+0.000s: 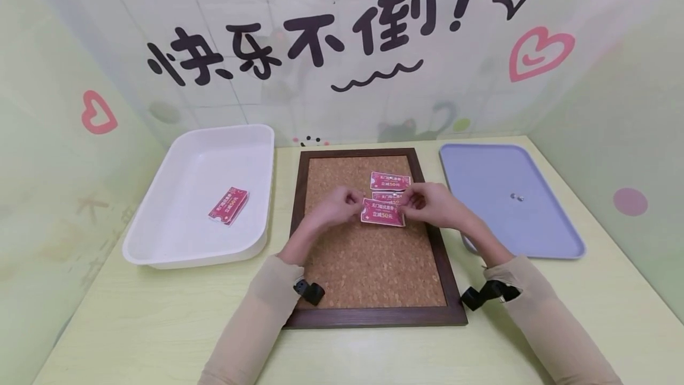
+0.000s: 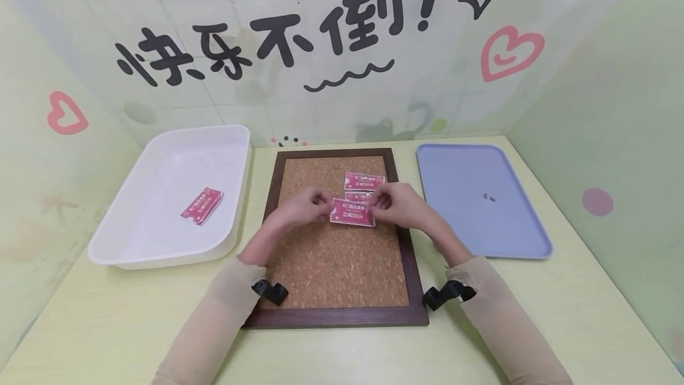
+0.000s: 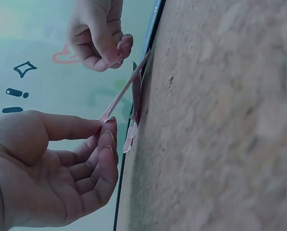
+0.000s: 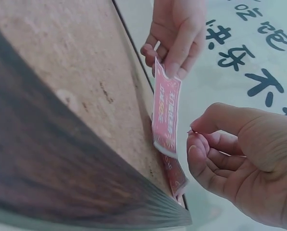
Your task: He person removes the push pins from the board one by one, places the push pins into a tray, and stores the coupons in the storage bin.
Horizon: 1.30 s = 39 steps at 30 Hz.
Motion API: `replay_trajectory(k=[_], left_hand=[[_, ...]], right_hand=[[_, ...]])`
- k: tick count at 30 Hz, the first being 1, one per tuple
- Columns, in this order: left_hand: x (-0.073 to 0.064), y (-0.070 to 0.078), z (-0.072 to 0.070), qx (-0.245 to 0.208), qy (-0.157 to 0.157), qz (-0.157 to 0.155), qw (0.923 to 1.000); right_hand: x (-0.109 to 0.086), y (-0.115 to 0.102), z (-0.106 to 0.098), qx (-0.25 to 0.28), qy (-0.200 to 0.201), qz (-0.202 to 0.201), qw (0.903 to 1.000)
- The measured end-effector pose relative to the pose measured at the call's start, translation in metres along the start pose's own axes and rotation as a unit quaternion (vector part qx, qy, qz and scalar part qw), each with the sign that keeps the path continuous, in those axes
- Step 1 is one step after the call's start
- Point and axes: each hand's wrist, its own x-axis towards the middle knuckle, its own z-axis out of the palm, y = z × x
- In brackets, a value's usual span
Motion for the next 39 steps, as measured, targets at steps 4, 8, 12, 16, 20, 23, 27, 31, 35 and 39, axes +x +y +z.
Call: replay_trajectory(k=[4, 8, 12, 16, 20, 23, 27, 31, 35, 39], left_hand=[[-0.005, -0.002, -0.008, 0.003, 0.012, 0.013, 0.9998], [-0.011, -0.004, -0.016, 0.007, 0.024, 0.029, 0.9993], [-0.018, -0.005, -0.024, 0.000, 0.033, 0.038, 0.9987], [-0.026, -0.006, -0.033, -0.013, 0.043, 0.041, 0.9981], [-0.034, -0.009, -0.042, -0.019, 0.055, 0.049, 0.9971], [-0.038, -0.013, -0.050, -0.026, 0.063, 0.056, 0.9961], [-0.044, -0.018, -0.060, -0.042, 0.069, 0.058, 0.9951], [-0.051, -0.022, -0.071, -0.051, 0.072, 0.056, 0.9945], [-0.057, -0.027, -0.083, -0.054, 0.086, 0.054, 0.9934], [-0.064, -0.032, -0.094, -0.053, 0.096, 0.067, 0.9918]], right_hand=[[-0.003, 0.000, -0.005, 0.015, 0.016, 0.004, 0.9998], [-0.007, 0.001, -0.010, 0.021, 0.041, 0.005, 0.9989], [-0.012, 0.002, -0.015, 0.020, 0.069, 0.009, 0.9973], [-0.016, 0.006, -0.020, 0.011, 0.091, 0.010, 0.9958], [-0.021, 0.011, -0.025, 0.021, 0.106, 0.006, 0.9941], [-0.024, 0.014, -0.029, 0.031, 0.113, 0.005, 0.9931], [-0.028, 0.017, -0.034, 0.045, 0.117, 0.006, 0.9922], [-0.032, 0.021, -0.039, 0.051, 0.126, 0.008, 0.9906], [-0.036, 0.025, -0.044, 0.043, 0.144, 0.006, 0.9886], [-0.041, 0.030, -0.049, 0.038, 0.156, 0.002, 0.9869]])
